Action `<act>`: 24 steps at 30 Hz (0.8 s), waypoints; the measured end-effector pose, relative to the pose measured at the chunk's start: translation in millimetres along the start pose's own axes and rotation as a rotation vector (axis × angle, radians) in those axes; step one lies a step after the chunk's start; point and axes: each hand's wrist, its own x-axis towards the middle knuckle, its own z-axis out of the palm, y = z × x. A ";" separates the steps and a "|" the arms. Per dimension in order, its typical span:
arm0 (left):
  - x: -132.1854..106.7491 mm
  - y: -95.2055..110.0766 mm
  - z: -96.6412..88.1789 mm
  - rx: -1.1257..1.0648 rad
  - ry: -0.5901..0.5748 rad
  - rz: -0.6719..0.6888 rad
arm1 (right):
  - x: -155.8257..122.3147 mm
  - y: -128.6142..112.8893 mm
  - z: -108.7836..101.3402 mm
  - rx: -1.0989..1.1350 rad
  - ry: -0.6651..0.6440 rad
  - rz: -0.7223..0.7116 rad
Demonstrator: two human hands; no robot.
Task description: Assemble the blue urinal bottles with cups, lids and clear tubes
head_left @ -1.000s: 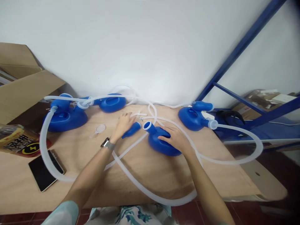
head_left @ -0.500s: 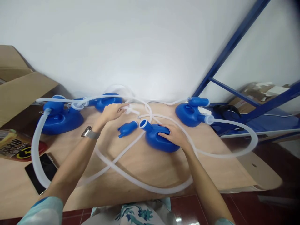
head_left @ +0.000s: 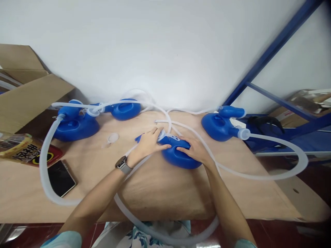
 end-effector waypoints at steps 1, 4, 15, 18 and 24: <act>-1.2 0.2 6.4 -0.002 0.047 -0.015 | 0.1 0.6 -0.1 0.004 -0.007 0.002; -5.3 -0.2 23.9 0.005 0.160 -0.067 | -0.1 3.2 0.4 0.005 -0.005 -0.007; -9.3 -6.0 51.2 -0.198 0.297 -0.037 | 0.9 6.3 2.6 -0.010 0.001 -0.043; -10.7 -4.6 48.6 -0.297 0.310 -0.002 | 1.2 6.1 0.4 -0.009 -0.005 -0.009; 0.6 10.8 -0.3 -0.079 0.072 0.004 | 11.7 -0.5 -3.2 0.102 -0.015 0.054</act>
